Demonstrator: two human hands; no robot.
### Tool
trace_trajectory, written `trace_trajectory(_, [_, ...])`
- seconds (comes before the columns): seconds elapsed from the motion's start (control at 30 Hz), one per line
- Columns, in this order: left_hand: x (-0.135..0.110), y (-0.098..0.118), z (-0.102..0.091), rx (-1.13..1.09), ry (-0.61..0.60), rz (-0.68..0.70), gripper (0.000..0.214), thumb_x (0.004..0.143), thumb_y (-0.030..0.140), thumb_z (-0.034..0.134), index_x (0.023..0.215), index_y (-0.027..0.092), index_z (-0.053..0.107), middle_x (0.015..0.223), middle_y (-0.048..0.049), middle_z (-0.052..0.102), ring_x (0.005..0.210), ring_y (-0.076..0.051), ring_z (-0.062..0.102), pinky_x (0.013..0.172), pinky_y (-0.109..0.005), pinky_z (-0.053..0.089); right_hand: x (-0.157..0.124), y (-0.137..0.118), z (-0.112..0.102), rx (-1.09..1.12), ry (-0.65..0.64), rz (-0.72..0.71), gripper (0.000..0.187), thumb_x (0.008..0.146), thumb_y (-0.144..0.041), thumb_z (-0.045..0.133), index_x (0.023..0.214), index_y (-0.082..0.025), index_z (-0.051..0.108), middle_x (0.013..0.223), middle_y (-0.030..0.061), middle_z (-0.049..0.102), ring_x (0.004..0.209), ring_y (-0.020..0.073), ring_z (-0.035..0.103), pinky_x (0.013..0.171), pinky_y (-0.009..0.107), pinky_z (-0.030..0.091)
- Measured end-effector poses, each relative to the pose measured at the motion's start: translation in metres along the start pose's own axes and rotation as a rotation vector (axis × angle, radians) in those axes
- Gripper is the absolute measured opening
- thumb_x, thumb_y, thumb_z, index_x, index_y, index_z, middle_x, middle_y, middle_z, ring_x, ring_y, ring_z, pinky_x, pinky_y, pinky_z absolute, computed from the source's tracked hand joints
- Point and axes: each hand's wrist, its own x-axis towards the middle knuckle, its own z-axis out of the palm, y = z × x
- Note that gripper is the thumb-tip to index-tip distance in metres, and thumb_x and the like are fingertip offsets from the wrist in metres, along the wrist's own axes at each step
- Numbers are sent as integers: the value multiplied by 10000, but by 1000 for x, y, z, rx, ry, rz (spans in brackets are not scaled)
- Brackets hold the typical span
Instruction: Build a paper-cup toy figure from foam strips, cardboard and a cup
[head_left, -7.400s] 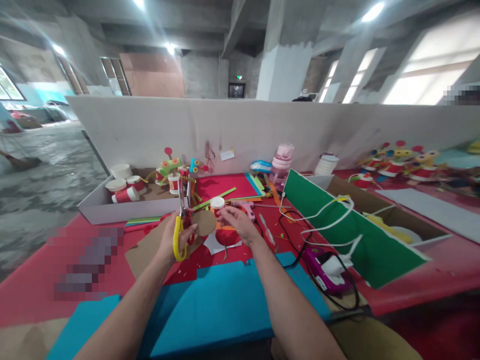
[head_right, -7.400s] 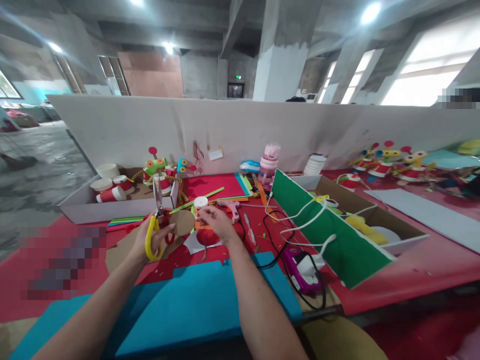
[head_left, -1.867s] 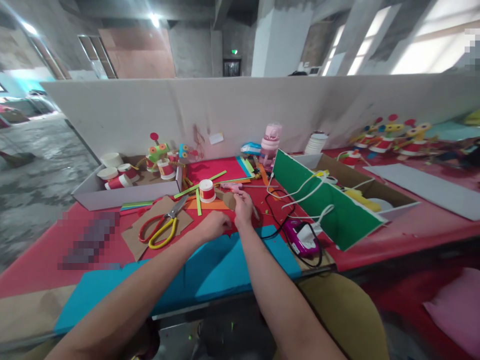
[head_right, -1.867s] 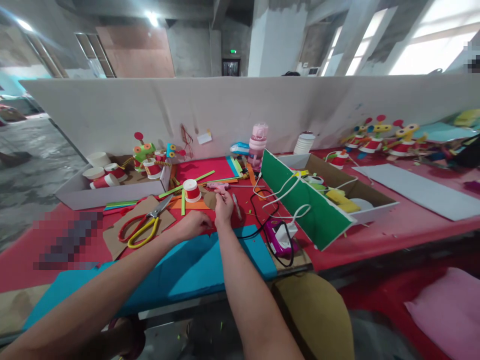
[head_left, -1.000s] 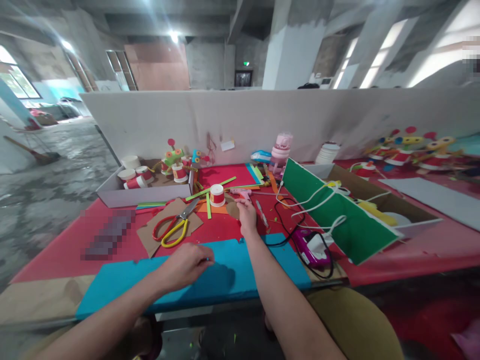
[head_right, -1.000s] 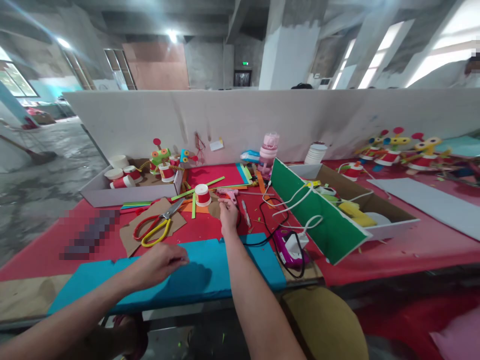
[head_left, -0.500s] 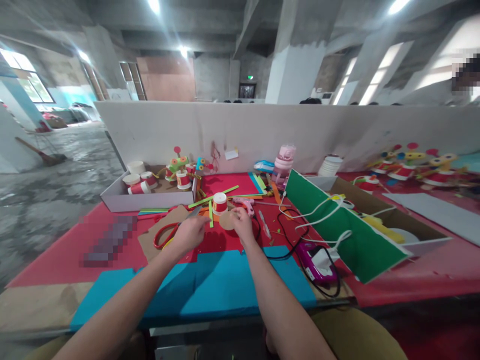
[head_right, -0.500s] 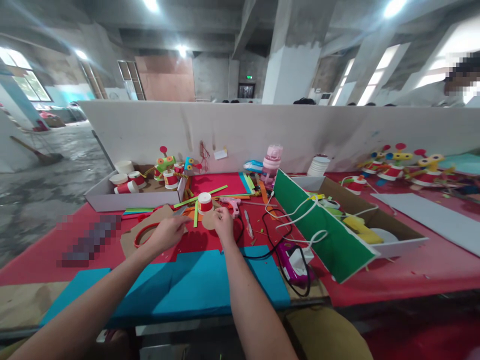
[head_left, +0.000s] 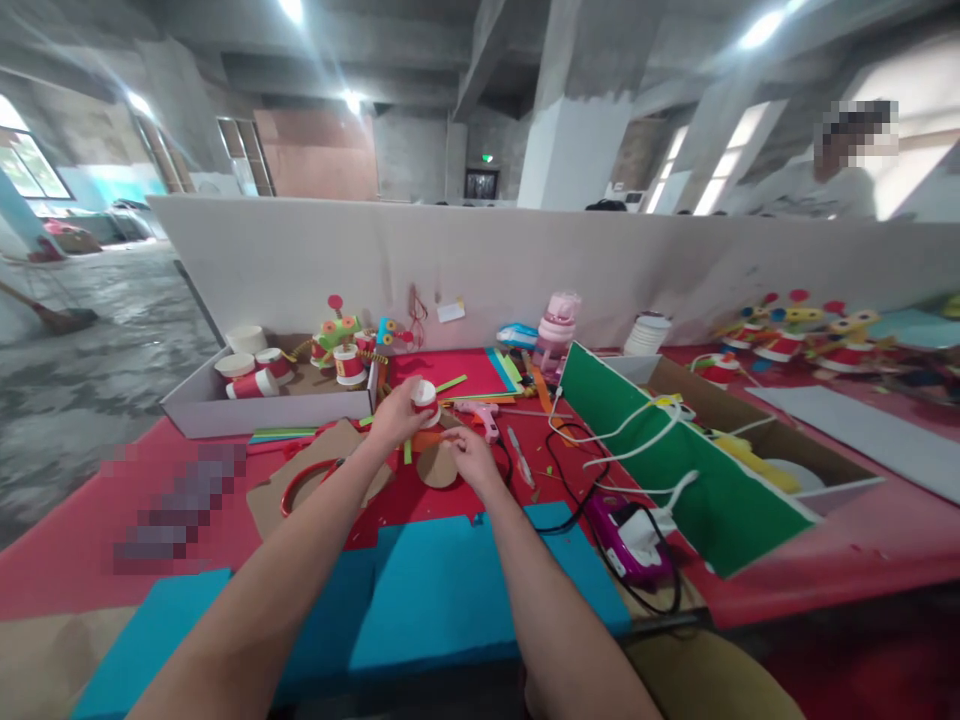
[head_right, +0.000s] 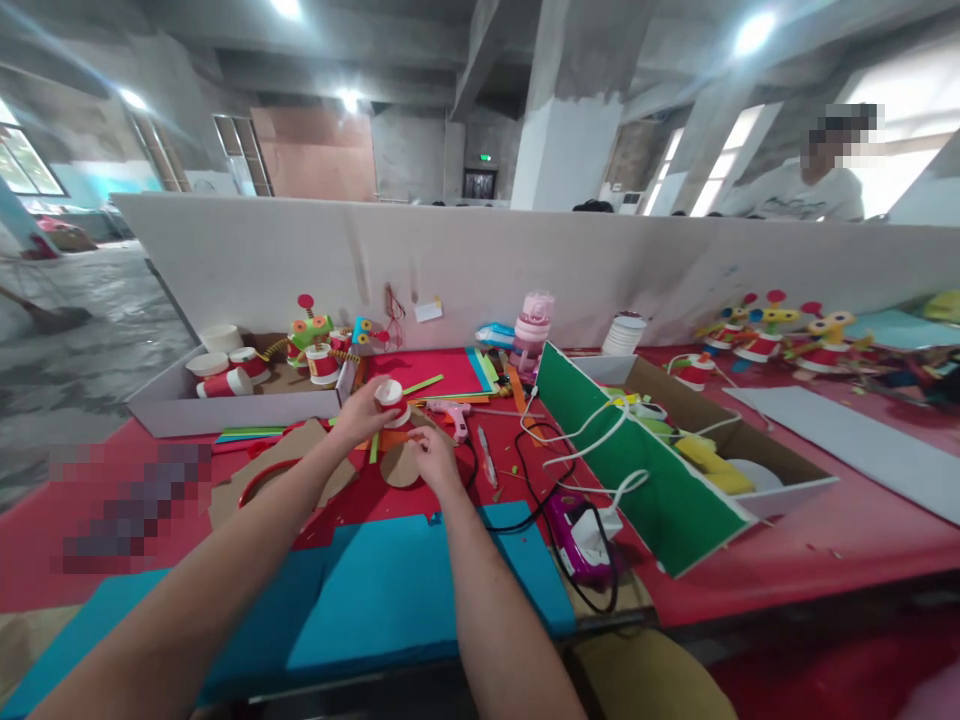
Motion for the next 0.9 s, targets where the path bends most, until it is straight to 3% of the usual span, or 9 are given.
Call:
trace_trajectory(0.1, [-11,-3,-18,87,78,23,642,745,340,658,1336,195,450,1278,-112,583,1147,-280,569,943,-373,457,4,-4,-10,77,159,32,225,742,-322,544,896,-185,635,697,15,644,662,174,600,612,272,440])
trace_trajectory(0.2, [-22,-9,-20,105,-48,42,662,731,306,671,1343,188,450,1226,-117,614,1091,-276,603,900,-366,480,5,-9,-13,161,222,61,245,749,-342,552,921,-185,630,747,30,668,709,185,620,634,280,453])
trace_trajectory(0.3, [-29,-14,-13,67,-72,44,687,755,271,652,1388,177,402,1240,-130,605,1093,-255,603,896,-353,480,2,-10,-8,148,122,55,228,744,-336,571,903,-187,639,739,26,670,701,179,618,641,281,460])
trace_trajectory(0.43, [-44,-15,-21,36,169,42,550,834,322,568,1352,172,457,1242,-133,606,1097,-251,587,902,-363,468,-3,-7,1,6,-148,-45,208,757,-324,572,886,-180,648,732,19,670,678,170,612,637,283,473])
trace_trajectory(0.53, [-66,-14,-36,4,259,-16,313,865,283,493,1125,179,634,1026,-87,697,890,-213,640,805,-330,494,-4,-11,-2,-199,-92,-163,214,765,-271,565,940,-183,649,918,61,685,799,186,623,727,322,493])
trace_trajectory(0.63, [-89,-11,-42,-30,140,103,254,826,172,475,952,198,694,886,-52,715,823,-190,634,773,-307,495,-7,-20,-15,-304,4,-235,302,838,-223,465,1096,-189,619,1113,99,647,983,200,610,862,361,476])
trace_trajectory(0.7, [-99,-7,-39,-36,11,266,296,769,91,471,915,203,703,886,-49,712,872,-192,620,805,-313,488,-11,-25,-22,-380,-151,-290,377,825,-277,549,1193,-201,586,1219,106,608,1126,227,562,953,390,434])
trace_trajectory(0.8, [-105,-2,-31,1,-175,414,378,693,21,452,881,214,717,874,-46,707,898,-199,606,827,-324,481,-18,-31,-25,-587,-434,-367,689,662,-388,769,1287,-215,536,1295,123,560,1232,296,482,1023,451,364])
trace_trajectory(0.9, [-104,1,-27,47,-286,442,444,650,-3,428,883,222,733,888,-44,713,890,-196,610,838,-323,477,-25,-35,-18,-732,-500,-342,669,637,-478,783,1219,-205,595,1186,129,601,1139,301,532,961,444,402])
